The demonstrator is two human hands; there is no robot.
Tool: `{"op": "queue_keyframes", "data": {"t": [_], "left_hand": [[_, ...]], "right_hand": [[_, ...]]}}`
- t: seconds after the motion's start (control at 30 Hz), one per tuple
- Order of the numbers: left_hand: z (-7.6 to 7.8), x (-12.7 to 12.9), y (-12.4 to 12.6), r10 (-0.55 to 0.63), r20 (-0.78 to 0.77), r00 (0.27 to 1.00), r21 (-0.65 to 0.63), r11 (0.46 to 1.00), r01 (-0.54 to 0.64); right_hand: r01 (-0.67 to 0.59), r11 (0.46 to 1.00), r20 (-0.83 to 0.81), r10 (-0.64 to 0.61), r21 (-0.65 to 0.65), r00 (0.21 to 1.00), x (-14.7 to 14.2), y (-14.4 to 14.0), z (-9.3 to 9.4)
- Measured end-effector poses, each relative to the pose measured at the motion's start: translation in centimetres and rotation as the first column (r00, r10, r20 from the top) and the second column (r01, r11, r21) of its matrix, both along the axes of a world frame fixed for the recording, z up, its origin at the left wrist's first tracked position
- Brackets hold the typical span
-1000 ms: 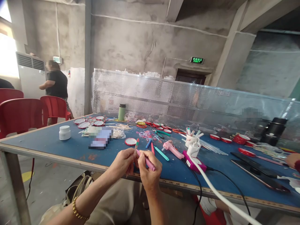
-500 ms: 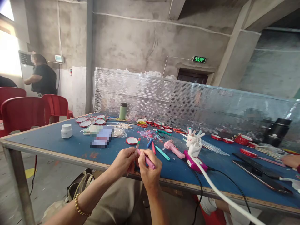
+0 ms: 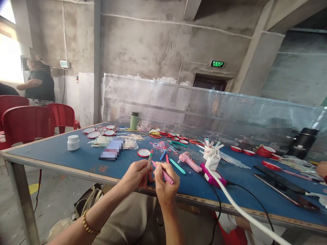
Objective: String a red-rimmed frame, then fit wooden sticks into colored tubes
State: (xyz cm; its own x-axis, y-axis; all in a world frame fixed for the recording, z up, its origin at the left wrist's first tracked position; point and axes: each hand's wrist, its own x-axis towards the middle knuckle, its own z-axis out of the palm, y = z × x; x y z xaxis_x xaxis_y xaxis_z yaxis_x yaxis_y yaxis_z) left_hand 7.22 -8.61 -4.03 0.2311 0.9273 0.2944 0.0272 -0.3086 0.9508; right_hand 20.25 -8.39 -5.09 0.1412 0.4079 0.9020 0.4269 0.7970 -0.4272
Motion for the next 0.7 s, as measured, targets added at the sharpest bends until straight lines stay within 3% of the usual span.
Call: {"op": "queue_keyframes", "data": {"t": [0.43,0.7], "left_hand": [[-0.11,0.06,0.0,0.004,0.003,1.0,0.024,1.0,-0.004],[-0.08,0.09,0.29,-0.016,0.007,1.0,0.014,1.0,0.015]], "right_hand": [[0.03,0.996,0.107,-0.039,0.084,0.993,-0.31,-0.15,0.4],[0.012,0.999,0.028,-0.013,0.044,1.0,-0.17,-0.15,-0.38]]}}
